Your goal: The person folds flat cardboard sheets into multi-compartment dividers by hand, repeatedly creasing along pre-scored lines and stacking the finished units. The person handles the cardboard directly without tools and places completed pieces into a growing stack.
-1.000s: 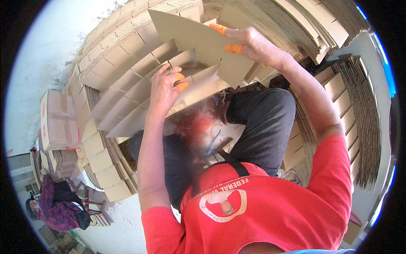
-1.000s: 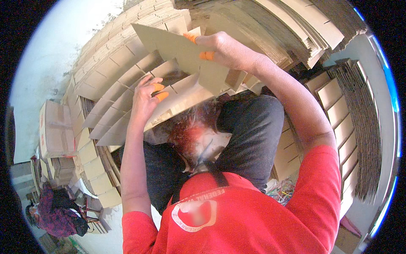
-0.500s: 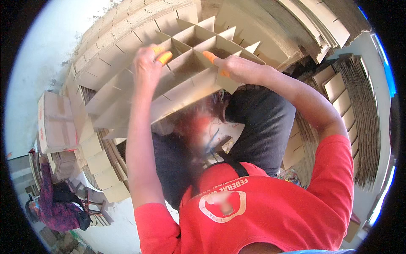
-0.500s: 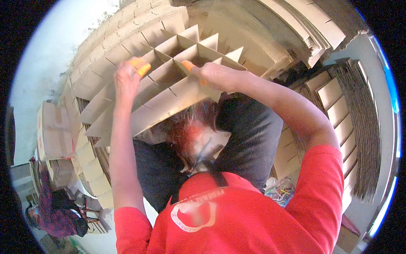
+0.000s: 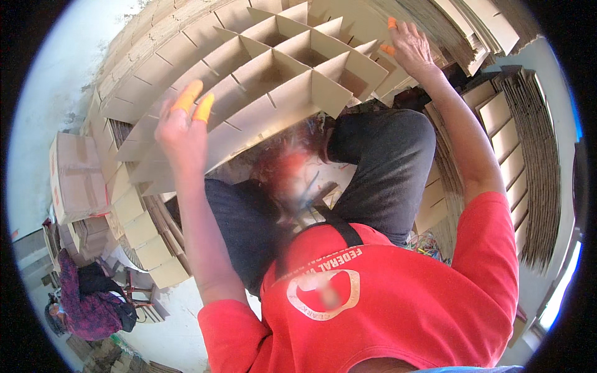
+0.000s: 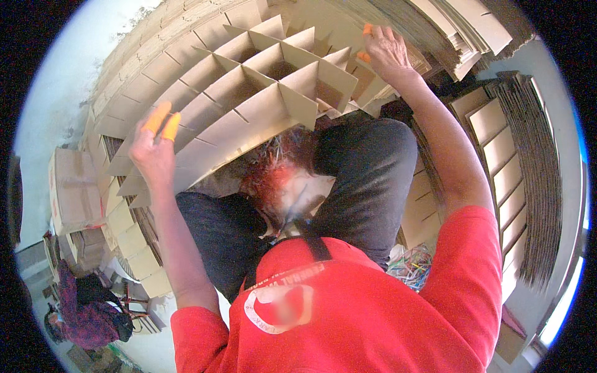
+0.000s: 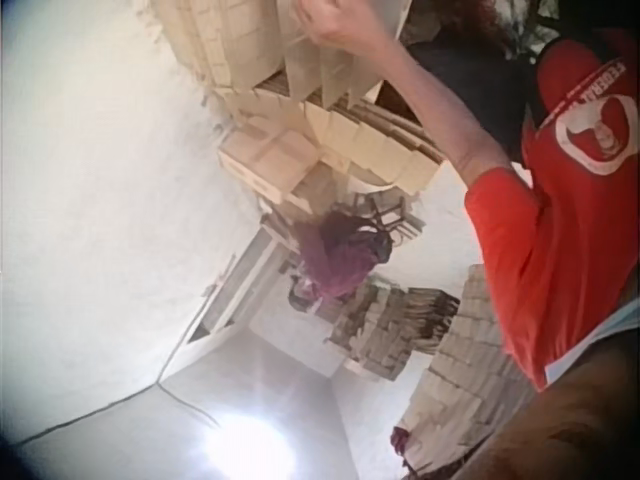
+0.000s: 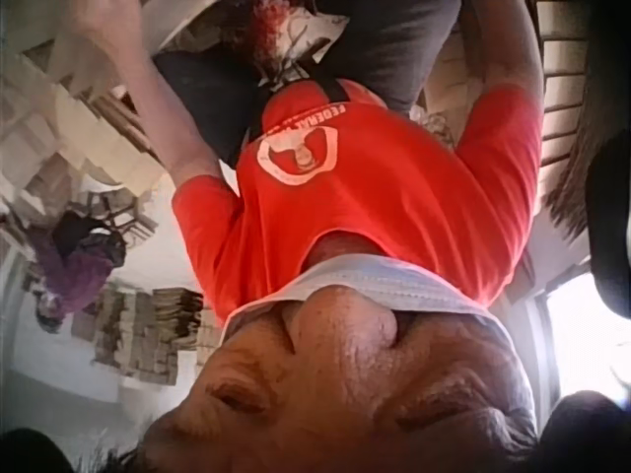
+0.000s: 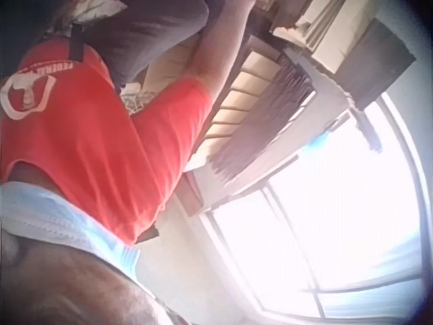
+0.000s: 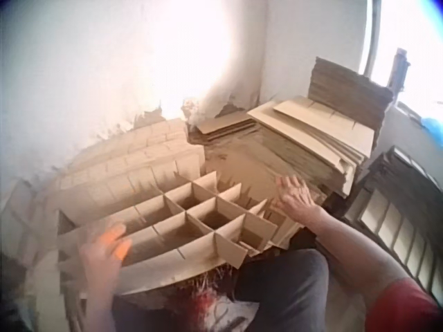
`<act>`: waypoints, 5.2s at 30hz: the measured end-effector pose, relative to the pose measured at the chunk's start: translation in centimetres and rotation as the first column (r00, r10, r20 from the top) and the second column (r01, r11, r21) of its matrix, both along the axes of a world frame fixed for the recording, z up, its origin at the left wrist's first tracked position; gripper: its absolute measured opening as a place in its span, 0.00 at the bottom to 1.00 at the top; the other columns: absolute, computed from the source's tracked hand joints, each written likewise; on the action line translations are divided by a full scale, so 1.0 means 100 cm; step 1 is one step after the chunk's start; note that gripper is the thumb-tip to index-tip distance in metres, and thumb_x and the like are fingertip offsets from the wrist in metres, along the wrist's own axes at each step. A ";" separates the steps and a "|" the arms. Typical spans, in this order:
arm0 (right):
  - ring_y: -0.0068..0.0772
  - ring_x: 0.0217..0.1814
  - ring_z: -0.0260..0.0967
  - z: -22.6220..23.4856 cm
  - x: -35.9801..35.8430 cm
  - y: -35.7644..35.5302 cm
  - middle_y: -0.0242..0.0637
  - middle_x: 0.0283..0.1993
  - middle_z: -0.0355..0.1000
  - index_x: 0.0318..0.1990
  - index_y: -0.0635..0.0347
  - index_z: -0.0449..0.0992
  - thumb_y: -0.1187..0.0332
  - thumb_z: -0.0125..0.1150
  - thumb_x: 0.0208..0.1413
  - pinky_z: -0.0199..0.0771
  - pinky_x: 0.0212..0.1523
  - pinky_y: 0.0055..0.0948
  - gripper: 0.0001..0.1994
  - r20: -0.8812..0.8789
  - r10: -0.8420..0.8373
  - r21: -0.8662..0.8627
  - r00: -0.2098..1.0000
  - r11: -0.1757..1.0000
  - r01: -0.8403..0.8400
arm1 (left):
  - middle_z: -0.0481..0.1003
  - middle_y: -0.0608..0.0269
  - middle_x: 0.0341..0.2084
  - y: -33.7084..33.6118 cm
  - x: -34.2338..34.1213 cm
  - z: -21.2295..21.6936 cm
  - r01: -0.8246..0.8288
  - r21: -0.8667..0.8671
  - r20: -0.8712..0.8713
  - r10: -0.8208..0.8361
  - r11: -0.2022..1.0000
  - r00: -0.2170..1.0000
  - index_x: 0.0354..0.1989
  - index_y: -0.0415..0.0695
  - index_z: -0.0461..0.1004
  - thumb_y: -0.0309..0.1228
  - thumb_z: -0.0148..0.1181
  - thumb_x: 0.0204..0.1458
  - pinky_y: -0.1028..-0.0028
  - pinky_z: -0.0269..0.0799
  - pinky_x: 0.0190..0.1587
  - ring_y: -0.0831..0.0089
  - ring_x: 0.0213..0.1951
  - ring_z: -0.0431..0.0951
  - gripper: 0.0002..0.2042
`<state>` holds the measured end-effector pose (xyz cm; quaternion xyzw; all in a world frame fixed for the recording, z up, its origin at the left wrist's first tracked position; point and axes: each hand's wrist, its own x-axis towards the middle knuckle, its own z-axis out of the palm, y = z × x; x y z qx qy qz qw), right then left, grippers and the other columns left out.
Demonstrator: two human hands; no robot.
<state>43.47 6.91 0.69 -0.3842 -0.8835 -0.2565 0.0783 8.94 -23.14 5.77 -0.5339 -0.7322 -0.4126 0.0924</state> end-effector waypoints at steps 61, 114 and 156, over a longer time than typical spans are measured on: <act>0.57 0.43 0.73 0.087 -0.206 -0.116 0.58 0.38 0.74 0.54 0.68 0.68 0.79 0.60 0.48 0.74 0.43 0.43 0.23 -0.510 0.551 -0.508 0.661 0.427 -0.748 | 0.79 0.51 0.28 -0.002 0.013 -0.060 0.109 -0.075 0.089 -0.102 0.991 0.991 0.33 0.42 0.81 0.22 0.65 0.41 0.64 0.74 0.34 0.57 0.31 0.79 0.08; 0.13 0.38 0.73 0.162 -0.059 -0.110 0.31 0.39 0.80 0.54 0.54 0.77 0.67 0.66 0.55 0.74 0.41 0.19 0.18 -0.745 0.123 -0.104 0.656 0.949 -0.297 | 0.79 0.57 0.33 -0.053 -0.003 -0.055 -0.053 -0.115 -0.010 0.052 0.992 0.999 0.41 0.47 0.81 0.28 0.69 0.41 0.64 0.70 0.40 0.59 0.37 0.75 0.15; 0.58 0.35 0.74 0.084 -0.214 -0.181 0.57 0.29 0.72 0.38 0.69 0.75 0.82 0.58 0.40 0.73 0.33 0.45 0.13 -0.643 0.508 -0.441 0.573 0.366 -0.819 | 0.79 0.53 0.28 -0.039 -0.012 -0.068 0.050 -0.011 -0.026 -0.050 0.999 0.998 0.33 0.42 0.81 0.23 0.68 0.40 0.63 0.72 0.36 0.55 0.31 0.77 0.09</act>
